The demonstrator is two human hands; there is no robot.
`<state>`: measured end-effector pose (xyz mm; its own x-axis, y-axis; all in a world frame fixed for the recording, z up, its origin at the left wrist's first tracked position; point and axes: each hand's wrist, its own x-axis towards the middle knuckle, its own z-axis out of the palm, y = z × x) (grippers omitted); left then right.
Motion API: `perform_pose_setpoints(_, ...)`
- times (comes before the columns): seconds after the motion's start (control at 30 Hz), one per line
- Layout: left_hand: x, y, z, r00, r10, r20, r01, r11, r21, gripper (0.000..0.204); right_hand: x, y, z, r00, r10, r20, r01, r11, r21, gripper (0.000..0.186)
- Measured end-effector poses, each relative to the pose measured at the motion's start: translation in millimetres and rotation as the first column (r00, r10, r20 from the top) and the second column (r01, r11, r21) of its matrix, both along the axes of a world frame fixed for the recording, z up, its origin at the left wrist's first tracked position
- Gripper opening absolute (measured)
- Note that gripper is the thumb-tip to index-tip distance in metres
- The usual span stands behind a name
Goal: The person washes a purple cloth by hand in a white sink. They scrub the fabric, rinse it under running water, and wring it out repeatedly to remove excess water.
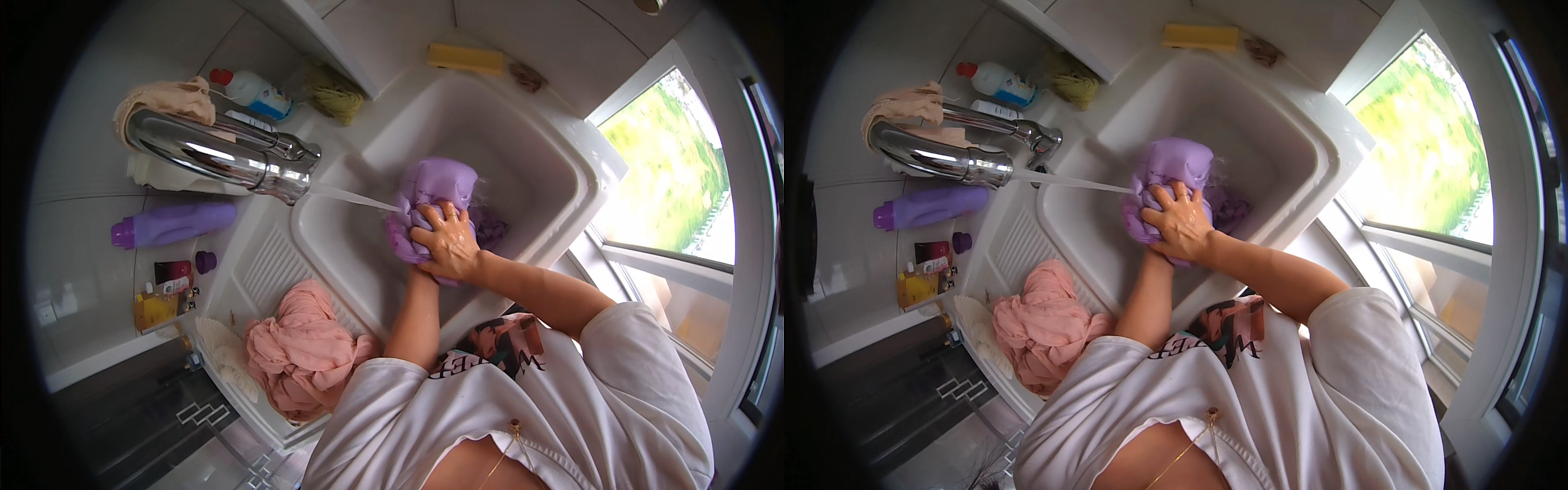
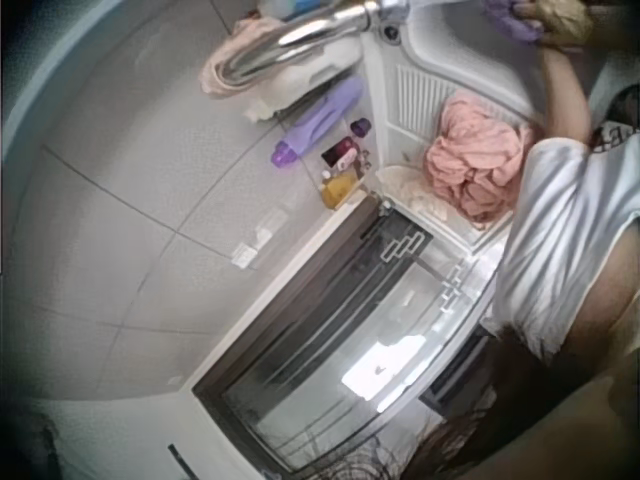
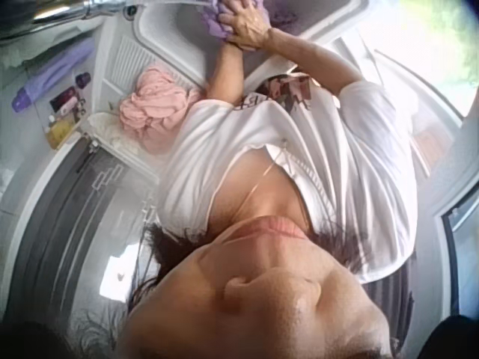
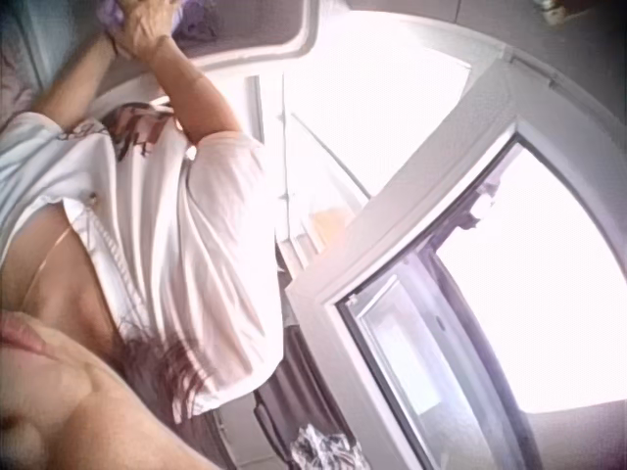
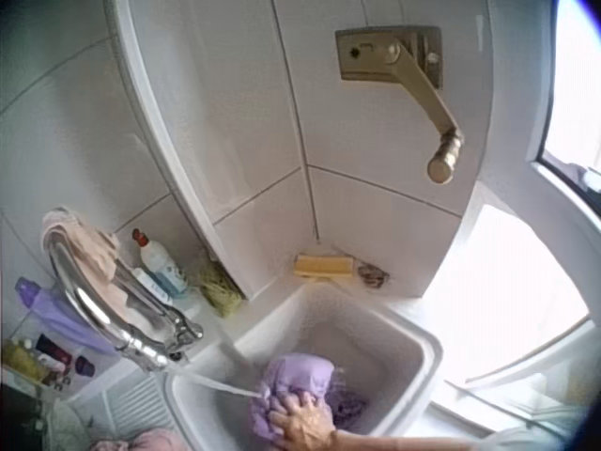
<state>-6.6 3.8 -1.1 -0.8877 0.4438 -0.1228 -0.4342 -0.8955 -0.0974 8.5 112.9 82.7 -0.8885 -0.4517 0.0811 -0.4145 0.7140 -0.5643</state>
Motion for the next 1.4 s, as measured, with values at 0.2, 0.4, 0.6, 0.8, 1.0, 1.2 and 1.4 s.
perform_pose_setpoints(0.2, -8, -8, 0, 1.0, -0.009, 0.026, 0.01, 0.998, -0.065, 0.041, -12, -5, 2, 0.998, 0.055, 0.02, -0.053, 0.994, -0.095, 0.047)
perform_pose_setpoints(0.4, -31, 1, -10, 0.989, 0.1, 0.109, -0.037, 0.883, -0.468, 0.045, -41, 7, -33, 0.992, -0.056, 0.116, 0.081, 0.972, -0.221, 0.047)
perform_pose_setpoints(0.6, -17, -5, 17, 0.974, -0.176, 0.143, 0.02, -0.562, -0.827, 0.071, -132, 79, -44, 0.906, -0.304, 0.296, 0.315, 0.949, 0.011, 0.084)
perform_pose_setpoints(0.8, -13, 7, 14, 0.869, -0.44, 0.228, -0.391, -0.891, -0.23, 0.087, -116, 83, -77, 0.992, 0.067, 0.108, -0.11, 0.883, 0.457, 0.103)
perform_pose_setpoints(1.0, -20, -3, -32, 0.817, -0.503, 0.281, -0.441, -0.86, -0.257, 0.067, -110, 77, -130, 0.989, 0.093, 0.112, -0.139, 0.84, 0.525, 0.084)
perform_pose_setpoints(1.2, -21, -10, -62, 0.796, -0.546, 0.261, -0.494, -0.836, -0.24, 0.059, -117, 68, -142, 0.989, 0.099, 0.108, -0.146, 0.709, 0.69, 0.066)
perform_pose_setpoints(1.4, -53, -23, -78, 0.953, -0.271, 0.135, -0.033, -0.536, -0.843, 0.05, -133, 63, -160, 0.932, -0.17, 0.319, 0.068, 0.95, 0.305, 0.05)
